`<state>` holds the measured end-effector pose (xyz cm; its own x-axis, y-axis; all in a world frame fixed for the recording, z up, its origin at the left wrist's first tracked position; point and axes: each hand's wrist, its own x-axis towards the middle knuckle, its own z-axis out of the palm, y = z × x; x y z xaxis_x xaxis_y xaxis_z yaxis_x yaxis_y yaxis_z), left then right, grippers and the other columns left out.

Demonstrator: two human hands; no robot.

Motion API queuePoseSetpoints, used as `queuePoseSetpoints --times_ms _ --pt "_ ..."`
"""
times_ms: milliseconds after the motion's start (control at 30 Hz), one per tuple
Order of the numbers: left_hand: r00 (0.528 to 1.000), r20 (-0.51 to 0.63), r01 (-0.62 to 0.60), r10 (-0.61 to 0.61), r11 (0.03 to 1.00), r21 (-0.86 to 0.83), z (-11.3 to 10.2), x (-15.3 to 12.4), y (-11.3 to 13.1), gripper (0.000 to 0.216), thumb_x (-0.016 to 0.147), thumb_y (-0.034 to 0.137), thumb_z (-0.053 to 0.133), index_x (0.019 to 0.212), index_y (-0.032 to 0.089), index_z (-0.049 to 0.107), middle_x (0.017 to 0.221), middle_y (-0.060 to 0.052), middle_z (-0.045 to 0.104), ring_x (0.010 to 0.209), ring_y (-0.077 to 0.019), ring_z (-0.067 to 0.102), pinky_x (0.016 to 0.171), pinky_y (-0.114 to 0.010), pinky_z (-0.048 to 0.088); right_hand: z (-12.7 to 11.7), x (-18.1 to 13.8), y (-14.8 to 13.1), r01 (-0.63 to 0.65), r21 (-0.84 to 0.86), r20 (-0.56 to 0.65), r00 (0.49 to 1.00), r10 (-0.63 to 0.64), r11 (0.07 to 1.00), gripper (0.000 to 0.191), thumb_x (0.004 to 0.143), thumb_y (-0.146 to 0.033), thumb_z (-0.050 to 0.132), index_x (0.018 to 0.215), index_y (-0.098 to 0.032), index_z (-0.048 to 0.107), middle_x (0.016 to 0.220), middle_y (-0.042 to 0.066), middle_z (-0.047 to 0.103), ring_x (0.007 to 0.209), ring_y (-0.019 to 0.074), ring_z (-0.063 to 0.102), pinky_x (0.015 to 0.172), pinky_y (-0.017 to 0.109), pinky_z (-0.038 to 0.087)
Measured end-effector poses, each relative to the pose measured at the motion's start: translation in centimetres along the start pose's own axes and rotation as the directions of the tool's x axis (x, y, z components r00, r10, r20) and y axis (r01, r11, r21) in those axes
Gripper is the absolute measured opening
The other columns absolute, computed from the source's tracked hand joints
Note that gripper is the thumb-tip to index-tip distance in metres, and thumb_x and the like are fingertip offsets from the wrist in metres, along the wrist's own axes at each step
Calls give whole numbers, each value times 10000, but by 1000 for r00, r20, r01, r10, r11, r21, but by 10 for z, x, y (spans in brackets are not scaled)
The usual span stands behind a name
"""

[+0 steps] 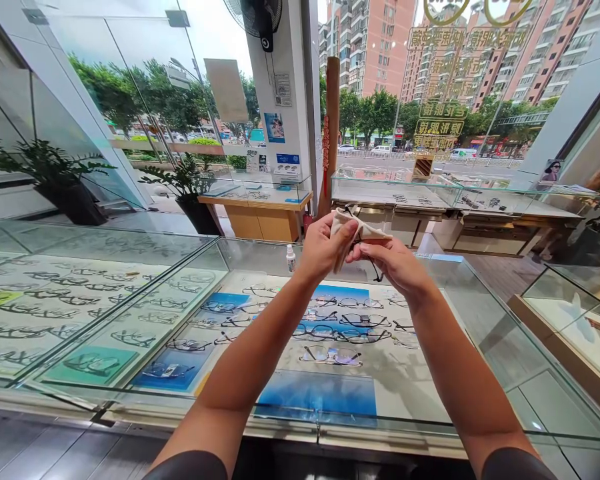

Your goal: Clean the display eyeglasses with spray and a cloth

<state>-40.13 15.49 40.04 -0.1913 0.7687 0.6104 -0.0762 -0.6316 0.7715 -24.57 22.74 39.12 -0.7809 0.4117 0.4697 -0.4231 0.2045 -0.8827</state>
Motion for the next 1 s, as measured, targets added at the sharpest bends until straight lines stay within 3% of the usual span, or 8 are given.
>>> queuePoseSetpoints --times_ms 100,233,367,500,600,733,833,1000 --pt "996 -78 31 -32 999 -15 -1 2 -4 550 901 713 748 804 192 604 502 38 572 388 -92 498 415 -225 356 1 -1 0 -9 -29 4 1000 9 1000 186 967 -420 764 924 -253 835 935 40 786 981 228 699 1041 429 528" --pt "986 91 144 -141 989 -27 -19 7 6 557 801 667 874 852 146 683 663 -26 682 547 -122 620 534 -247 468 -5 -3 -10 -52 -32 -49 998 50 998 240 942 -469 779 882 -243 833 940 53 783 976 228 696 1057 439 527" --pt "970 204 146 -136 989 -36 -18 5 9 505 758 493 967 1028 153 709 727 -25 720 607 -123 651 611 -244 498 -8 -3 -11 -77 18 -32 996 77 997 260 895 -482 816 868 -224 821 906 51 769 957 221 691 1050 435 529" --pt "998 20 62 -61 997 -45 -1 1 -1 507 815 614 887 864 178 633 534 44 598 419 -75 505 463 -213 389 3 -1 -2 -25 2 -17 1000 25 1000 193 938 -432 795 939 -243 833 928 39 780 979 216 689 1057 418 507" --pt "993 -91 72 -77 995 -64 3 0 -4 595 864 734 772 739 199 547 441 58 512 336 -76 435 377 -213 301 12 -1 2 2 -31 21 1000 -2 1000 231 958 -455 782 922 -232 829 951 51 786 1006 232 695 1061 433 507" --pt "992 -18 125 -127 990 -69 -7 5 5 615 835 758 786 779 161 647 539 6 622 454 -116 581 453 -232 435 8 -3 -4 -6 -60 -17 1000 5 998 266 956 -492 782 938 -233 836 977 58 797 978 227 688 1021 426 507" --pt "992 -49 110 -113 992 -59 -18 10 11 613 784 734 847 889 142 731 678 -26 720 637 -159 699 558 -241 506 -4 -7 -14 -41 -106 -61 998 34 994 247 966 -486 766 977 -257 858 1068 66 802 1005 230 667 978 412 498" --pt "985 -20 169 -169 986 8 -27 11 12 639 793 758 821 936 135 783 729 -45 748 740 -180 728 660 -252 542 -17 -9 -23 71 -147 -191 977 -99 987 155 970 -444 764 977 -335 875 1119 37 723 1219 251 611 1091 405 449"
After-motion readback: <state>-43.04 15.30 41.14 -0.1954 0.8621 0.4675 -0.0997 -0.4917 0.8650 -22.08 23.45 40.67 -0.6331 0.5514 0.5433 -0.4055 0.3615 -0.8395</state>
